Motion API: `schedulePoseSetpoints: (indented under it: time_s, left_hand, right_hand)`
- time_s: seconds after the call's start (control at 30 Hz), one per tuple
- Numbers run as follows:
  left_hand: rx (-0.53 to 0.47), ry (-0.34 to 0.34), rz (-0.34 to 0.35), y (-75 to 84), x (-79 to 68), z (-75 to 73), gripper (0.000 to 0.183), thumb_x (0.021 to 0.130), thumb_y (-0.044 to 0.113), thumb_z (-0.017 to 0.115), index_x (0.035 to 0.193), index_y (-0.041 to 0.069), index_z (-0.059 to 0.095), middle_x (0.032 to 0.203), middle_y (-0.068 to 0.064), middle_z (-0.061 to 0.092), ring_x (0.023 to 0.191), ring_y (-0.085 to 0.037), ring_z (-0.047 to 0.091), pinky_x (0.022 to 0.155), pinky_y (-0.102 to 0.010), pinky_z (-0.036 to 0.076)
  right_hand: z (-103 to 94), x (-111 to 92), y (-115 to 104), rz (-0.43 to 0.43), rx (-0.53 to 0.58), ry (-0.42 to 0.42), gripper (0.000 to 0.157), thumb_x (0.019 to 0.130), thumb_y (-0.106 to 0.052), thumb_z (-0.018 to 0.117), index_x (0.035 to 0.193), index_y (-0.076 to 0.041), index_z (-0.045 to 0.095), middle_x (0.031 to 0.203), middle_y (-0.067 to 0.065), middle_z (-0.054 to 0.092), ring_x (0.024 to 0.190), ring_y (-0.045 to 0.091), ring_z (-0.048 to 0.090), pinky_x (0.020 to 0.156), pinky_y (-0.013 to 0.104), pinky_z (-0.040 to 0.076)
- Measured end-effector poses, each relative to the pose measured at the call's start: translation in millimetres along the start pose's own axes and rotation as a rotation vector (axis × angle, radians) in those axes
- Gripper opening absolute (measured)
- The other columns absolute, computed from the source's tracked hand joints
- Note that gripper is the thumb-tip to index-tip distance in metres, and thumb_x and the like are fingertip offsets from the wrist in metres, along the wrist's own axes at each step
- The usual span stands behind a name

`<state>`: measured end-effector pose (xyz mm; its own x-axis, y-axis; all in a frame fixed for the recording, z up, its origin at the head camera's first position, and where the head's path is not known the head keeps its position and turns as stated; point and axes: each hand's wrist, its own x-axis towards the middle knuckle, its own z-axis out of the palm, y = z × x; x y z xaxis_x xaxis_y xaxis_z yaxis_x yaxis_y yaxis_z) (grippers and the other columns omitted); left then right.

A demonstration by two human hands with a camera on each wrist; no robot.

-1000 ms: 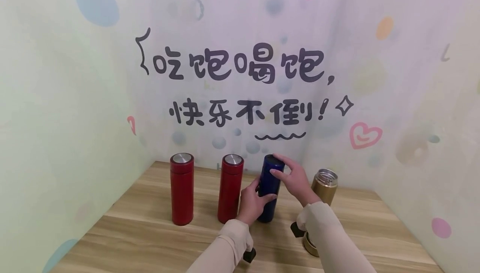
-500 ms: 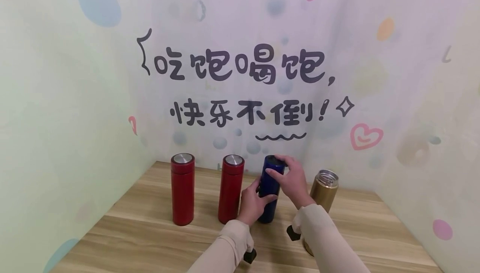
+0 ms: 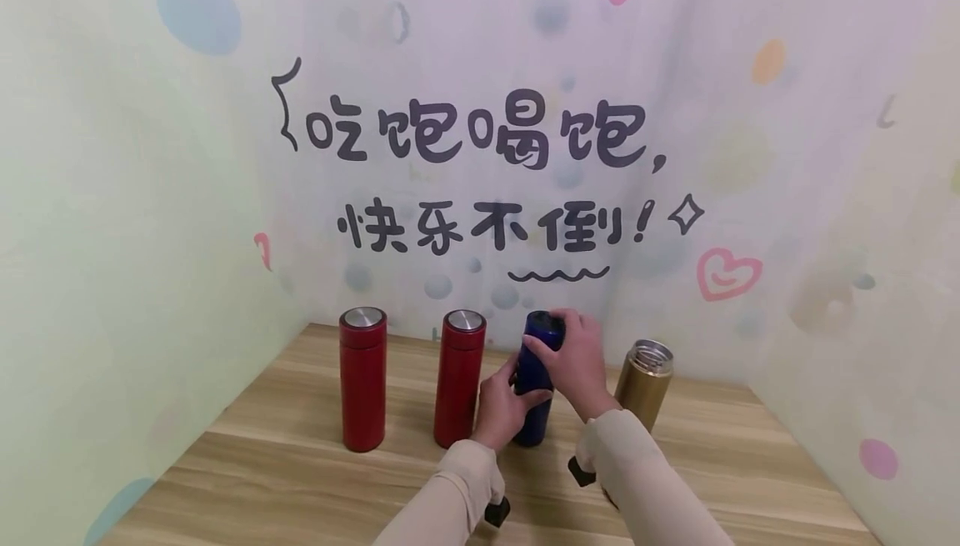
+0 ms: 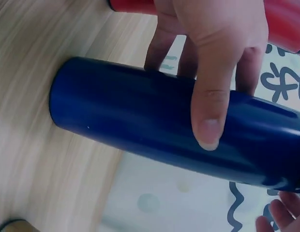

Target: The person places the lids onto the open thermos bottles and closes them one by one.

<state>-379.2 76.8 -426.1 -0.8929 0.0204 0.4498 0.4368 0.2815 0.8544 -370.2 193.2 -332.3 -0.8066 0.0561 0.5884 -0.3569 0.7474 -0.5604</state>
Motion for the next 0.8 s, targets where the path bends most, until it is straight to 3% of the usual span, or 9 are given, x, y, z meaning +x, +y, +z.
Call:
schedulePoseSetpoints:
  time_s: [0.2, 0.3, 0.43, 0.57, 0.8]
  left_hand:
    - [-0.029, -0.023, -0.004, -0.2, 0.1, -1.2, 0.073, 0.08, 0.031, 0.081, 0.144, 0.015, 0.049, 0.131, -0.011, 0.06, 0.117, -0.027, 0.059, 0.095, -0.045, 0.049]
    - [-0.04, -0.015, 0.014, -0.4, 0.5, -1.7, 0.072, 0.081, 0.031, 0.08, 0.143, 0.014, 0.05, 0.13, -0.012, 0.06, 0.117, -0.028, 0.059, 0.094, -0.047, 0.049]
    - [-0.044, -0.01, 0.033, 0.4, 0.6, -1.5, 0.071, 0.08, 0.031, 0.081, 0.142, 0.014, 0.05, 0.129, -0.011, 0.062, 0.116, -0.027, 0.059, 0.094, -0.046, 0.05]
    - [-0.047, -0.019, 0.034, -0.5, 0.2, -1.2, 0.071, 0.08, 0.031, 0.08, 0.143, 0.015, 0.05, 0.129, -0.01, 0.062, 0.117, -0.026, 0.059, 0.093, -0.045, 0.05]
    - [-0.043, -0.008, 0.025, -2.6, -0.4, -0.1, 0.073, 0.081, 0.032, 0.08, 0.145, 0.015, 0.048, 0.131, -0.011, 0.06, 0.118, -0.026, 0.058, 0.093, -0.044, 0.051]
  right_hand:
    - [-9.1, 4.4, 6.5, 0.042, 0.379, -0.161, 0.059, 0.093, -0.024, 0.067, 0.143, -0.008, 0.04, 0.144, 0.02, 0.042, 0.133, 0.034, 0.037, 0.107, 0.056, 0.031]
    - [-12.5, 6.7, 13.1, 0.043, 0.471, -0.248, 0.059, 0.095, -0.018, 0.063, 0.147, -0.01, 0.038, 0.15, 0.019, 0.036, 0.138, 0.034, 0.031, 0.109, 0.057, 0.028]
    - [-14.8, 8.5, 19.6, 0.052, 0.499, -0.299, 0.054, 0.094, -0.014, 0.064, 0.145, -0.009, 0.045, 0.147, 0.018, 0.042, 0.133, 0.035, 0.039, 0.106, 0.054, 0.035]
    - [-15.4, 8.4, 20.7, 0.099, 0.478, -0.3, 0.055, 0.092, -0.017, 0.068, 0.143, -0.013, 0.049, 0.143, 0.017, 0.047, 0.126, 0.038, 0.047, 0.102, 0.054, 0.04]
    - [-14.2, 7.5, 17.0, 0.113, 0.337, -0.243, 0.057, 0.089, -0.028, 0.073, 0.14, -0.015, 0.052, 0.139, 0.016, 0.052, 0.126, 0.036, 0.046, 0.104, 0.06, 0.035]
